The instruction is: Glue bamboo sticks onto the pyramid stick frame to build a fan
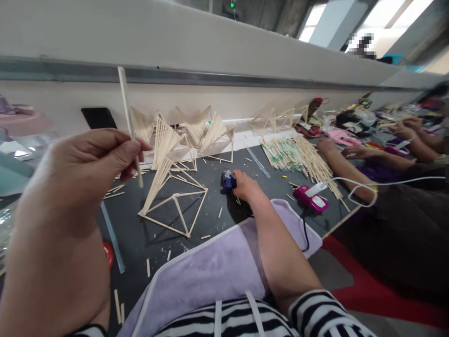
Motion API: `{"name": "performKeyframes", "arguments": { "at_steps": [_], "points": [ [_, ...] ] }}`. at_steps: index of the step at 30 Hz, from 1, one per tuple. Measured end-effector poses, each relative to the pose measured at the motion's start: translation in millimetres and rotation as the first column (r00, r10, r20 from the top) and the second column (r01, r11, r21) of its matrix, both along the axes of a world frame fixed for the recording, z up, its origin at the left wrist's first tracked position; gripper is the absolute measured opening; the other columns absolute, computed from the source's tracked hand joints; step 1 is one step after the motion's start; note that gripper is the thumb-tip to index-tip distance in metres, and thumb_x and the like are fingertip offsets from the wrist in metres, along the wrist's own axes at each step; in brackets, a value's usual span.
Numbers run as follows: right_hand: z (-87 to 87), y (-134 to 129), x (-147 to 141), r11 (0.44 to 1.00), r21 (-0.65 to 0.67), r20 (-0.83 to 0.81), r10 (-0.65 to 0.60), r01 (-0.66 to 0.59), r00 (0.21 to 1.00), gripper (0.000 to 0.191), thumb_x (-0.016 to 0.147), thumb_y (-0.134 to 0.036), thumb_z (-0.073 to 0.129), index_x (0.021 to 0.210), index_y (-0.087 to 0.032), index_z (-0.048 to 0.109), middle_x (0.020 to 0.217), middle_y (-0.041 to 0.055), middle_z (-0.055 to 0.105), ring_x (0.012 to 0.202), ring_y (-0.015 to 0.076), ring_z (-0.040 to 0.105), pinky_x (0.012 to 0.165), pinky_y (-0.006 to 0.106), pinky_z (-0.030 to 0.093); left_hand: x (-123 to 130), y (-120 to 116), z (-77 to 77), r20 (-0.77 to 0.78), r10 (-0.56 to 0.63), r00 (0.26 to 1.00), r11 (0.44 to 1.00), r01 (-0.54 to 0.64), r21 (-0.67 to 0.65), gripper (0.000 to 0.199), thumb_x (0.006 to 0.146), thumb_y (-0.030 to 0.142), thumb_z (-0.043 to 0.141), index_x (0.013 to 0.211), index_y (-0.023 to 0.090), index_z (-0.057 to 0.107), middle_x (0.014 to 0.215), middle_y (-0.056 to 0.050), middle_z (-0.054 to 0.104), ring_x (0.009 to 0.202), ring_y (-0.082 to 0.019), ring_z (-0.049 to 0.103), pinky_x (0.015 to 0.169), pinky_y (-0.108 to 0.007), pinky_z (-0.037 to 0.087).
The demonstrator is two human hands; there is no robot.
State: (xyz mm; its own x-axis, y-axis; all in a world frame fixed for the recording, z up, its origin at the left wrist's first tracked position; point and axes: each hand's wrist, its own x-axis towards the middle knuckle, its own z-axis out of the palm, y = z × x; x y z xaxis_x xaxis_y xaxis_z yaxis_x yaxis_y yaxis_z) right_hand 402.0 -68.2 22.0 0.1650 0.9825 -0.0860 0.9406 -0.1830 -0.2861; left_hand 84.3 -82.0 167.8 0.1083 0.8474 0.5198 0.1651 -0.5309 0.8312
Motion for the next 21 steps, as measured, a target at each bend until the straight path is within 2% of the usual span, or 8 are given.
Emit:
{"name": "performKeyframes", "arguments": {
  "at_steps": [3,7,10,12,14,16,18,21],
  "points": [
    [1.0,1,5,0.997,0.071,-0.095,-0.012,0.019,0.995,0.059,0.068,-0.019,0.066,0.125,-0.019,0.051,0.122,0.0164,0.060,0.104,0.0309,0.061,0.087,0.043,0.046,7,7,-3.0,-0.133,-0.005,0.991,0.998,-0.003,-0.063,0.013,0.082,0.032,0.069,0.080,0.021,0.076,0.058,0.000,0.061,0.045,-0.007,0.049,0.036,-0.019,0.036],
    [10.1,1,4,0.966,0.252,-0.288,0.012,0.063,0.957,0.043,0.073,-0.022,0.059,0.115,-0.017,0.056,0.111,0.0123,0.065,0.099,0.0252,0.061,0.085,0.037,0.047,14,17,-9.8,-0.028,-0.129,0.991,0.968,0.120,-0.221,0.012,0.079,0.029,0.070,0.078,0.017,0.072,0.056,-0.001,0.060,0.041,-0.007,0.051,0.035,-0.017,0.039],
    [16.7,-2,-5,0.934,0.342,-0.454,0.070,0.101,0.888,0.032,0.084,-0.034,0.048,0.107,-0.015,0.058,0.093,0.0086,0.066,0.082,0.0198,0.062,0.075,0.034,0.050,19,22,-15.0,0.055,-0.168,0.984,0.935,0.177,-0.307,0.012,0.081,0.026,0.066,0.089,0.018,0.069,0.060,0.000,0.062,0.045,-0.009,0.057,0.039,-0.017,0.045],
    [20.8,-9,-14,0.921,0.378,-0.634,0.181,0.097,0.752,0.033,0.084,-0.043,0.051,0.099,-0.016,0.060,0.084,0.0051,0.064,0.067,0.0150,0.058,0.065,0.030,0.049,22,24,-17.6,0.088,-0.166,0.982,0.929,0.186,-0.320,0.013,0.080,0.024,0.065,0.092,0.017,0.066,0.061,0.000,0.063,0.045,-0.010,0.059,0.040,-0.018,0.047],
    [24.9,-18,-25,0.915,0.398,-0.810,0.322,0.058,0.490,0.031,0.081,-0.046,0.061,0.090,-0.017,0.062,0.077,0.0019,0.062,0.055,0.0102,0.050,0.056,0.027,0.044,25,25,-19.2,0.099,-0.145,0.984,0.932,0.169,-0.321,0.011,0.079,0.023,0.065,0.088,0.016,0.063,0.060,0.001,0.063,0.045,-0.010,0.060,0.040,-0.018,0.048],
    [28.6,-28,-35,0.912,0.410,-0.885,0.401,-0.010,0.236,0.027,0.077,-0.042,0.070,0.082,-0.017,0.063,0.075,0.0014,0.062,0.050,0.0075,0.046,0.051,0.025,0.040,28,25,-19.9,0.102,-0.121,0.987,0.939,0.147,-0.312,0.009,0.079,0.023,0.065,0.082,0.016,0.061,0.059,0.000,0.063,0.045,-0.010,0.060,0.039,-0.018,0.047],
    [31.0,-38,-43,0.906,0.411,-0.894,0.422,-0.100,0.151,0.024,0.075,-0.039,0.073,0.080,-0.017,0.065,0.078,0.0027,0.064,0.049,0.0073,0.048,0.050,0.025,0.039,30,25,-20.2,0.111,-0.104,0.988,0.946,0.133,-0.296,0.009,0.079,0.024,0.064,0.077,0.016,0.060,0.060,-0.001,0.064,0.045,-0.010,0.060,0.038,-0.018,0.047],
    [32.2,-46,-50,0.891,0.398,-0.884,0.436,-0.217,0.170,0.025,0.075,-0.039,0.074,0.084,-0.016,0.069,0.079,0.0045,0.066,0.052,0.0089,0.051,0.052,0.027,0.043,31,25,-21.0,0.147,-0.080,0.986,0.956,0.118,-0.270,0.012,0.079,0.025,0.063,0.074,0.015,0.059,0.060,-0.001,0.064,0.044,-0.010,0.059,0.037,-0.018,0.046]
  ]
}}
